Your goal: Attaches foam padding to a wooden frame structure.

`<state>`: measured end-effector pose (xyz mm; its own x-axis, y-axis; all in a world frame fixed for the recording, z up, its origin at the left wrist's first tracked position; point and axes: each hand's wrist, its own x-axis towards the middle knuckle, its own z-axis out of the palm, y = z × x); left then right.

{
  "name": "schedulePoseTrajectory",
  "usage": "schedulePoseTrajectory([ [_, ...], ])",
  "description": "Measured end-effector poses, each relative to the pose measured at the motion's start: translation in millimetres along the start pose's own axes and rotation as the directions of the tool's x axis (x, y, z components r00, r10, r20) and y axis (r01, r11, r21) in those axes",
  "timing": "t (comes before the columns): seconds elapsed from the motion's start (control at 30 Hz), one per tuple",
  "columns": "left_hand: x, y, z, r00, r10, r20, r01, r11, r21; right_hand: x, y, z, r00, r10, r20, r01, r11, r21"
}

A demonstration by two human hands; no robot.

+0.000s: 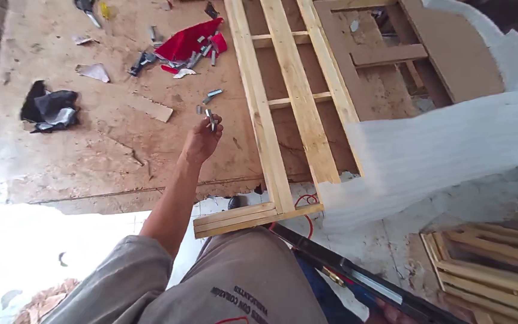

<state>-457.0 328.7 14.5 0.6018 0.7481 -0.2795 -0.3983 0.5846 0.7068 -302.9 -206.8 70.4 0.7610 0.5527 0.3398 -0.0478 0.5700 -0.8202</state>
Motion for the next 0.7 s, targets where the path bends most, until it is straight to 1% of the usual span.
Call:
schedulePoseTrajectory([
  [0.07, -22.9, -6.5, 38.8, 0.989, -0.025, 0.148, 0.006, 0.992, 0.127, 0.6, 1.4, 5.1, 0.999, -0.035, -0.012, 0.036, 0.998, 0.043],
  [0.1, -38.0, -12.2, 61.6, 0.966, -0.053, 0.254, 0.005, 0.982, 0.188, 2.6, -1.0, 9.9, 1.0, -0.025, 0.005, 0.025, 0.997, 0.07],
  [0.13, -54.4, -19.7, 84.9, 0.928, -0.086, 0.361, -0.007, 0.968, 0.251, 5.5, -3.0, 15.9, 1.0, -0.019, 0.009, 0.018, 0.995, 0.102],
  [0.17, -71.9, -27.9, 106.5, 0.877, -0.114, 0.467, -0.044, 0.948, 0.315, 7.3, -3.4, 20.9, 1.0, -0.02, -0.002, 0.02, 0.991, 0.129],
  [0.2, -89.1, -36.3, 125.6, 0.817, -0.121, 0.564, -0.122, 0.919, 0.374, 10.2, -1.4, 26.3, 0.999, -0.042, -0.03, 0.046, 0.988, 0.151],
  [0.23, -105.0, -45.1, 143.3, 0.747, -0.095, 0.658, -0.251, 0.876, 0.412, 15.2, 1.4, 30.8, 0.996, -0.07, -0.053, 0.079, 0.981, 0.175],
  [0.3, -136.1, -58.5, 174.6, 0.587, -0.049, 0.808, -0.495, 0.768, 0.407, 21.7, 5.0, 34.4, 0.994, -0.102, -0.046, 0.11, 0.972, 0.21],
  [0.33, -149.3, -65.6, 189.0, 0.524, -0.023, 0.851, -0.563, 0.74, 0.368, 22.7, 6.3, 35.6, 0.992, -0.114, -0.057, 0.123, 0.972, 0.201],
  [0.37, -159.6, -73.5, 201.6, 0.477, -0.007, 0.879, -0.605, 0.723, 0.334, 21.6, 7.2, 35.5, 0.991, -0.117, -0.068, 0.128, 0.974, 0.187],
  [0.43, -172.4, -89.0, 220.7, 0.408, -0.022, 0.913, -0.662, 0.682, 0.312, 19.0, 7.7, 33.2, 0.989, -0.12, -0.08, 0.134, 0.972, 0.193],
  [0.47, -177.2, -96.2, 227.3, 0.387, -0.035, 0.921, -0.681, 0.663, 0.311, 18.1, 7.3, 32.0, 0.99, -0.116, -0.079, 0.131, 0.969, 0.211],
  [0.53, -185.0, -107.2, 237.1, 0.367, -0.04, 0.929, -0.701, 0.645, 0.305, 15.9, 7.8, 29.3, 0.989, -0.114, -0.092, 0.132, 0.963, 0.233],
  [0.63, -193.5, -114.4, 245.5, 0.365, -0.02, 0.931, -0.708, 0.644, 0.291, 13.9, 9.3, 25.5, 0.985, -0.133, -0.112, 0.156, 0.958, 0.239],
  [0.7, -196.7, -117.0, 250.0, 0.362, 0.002, 0.932, -0.719, 0.637, 0.278, 12.6, 9.1, 22.6, 0.987, -0.127, -0.096, 0.15, 0.948, 0.28],
])
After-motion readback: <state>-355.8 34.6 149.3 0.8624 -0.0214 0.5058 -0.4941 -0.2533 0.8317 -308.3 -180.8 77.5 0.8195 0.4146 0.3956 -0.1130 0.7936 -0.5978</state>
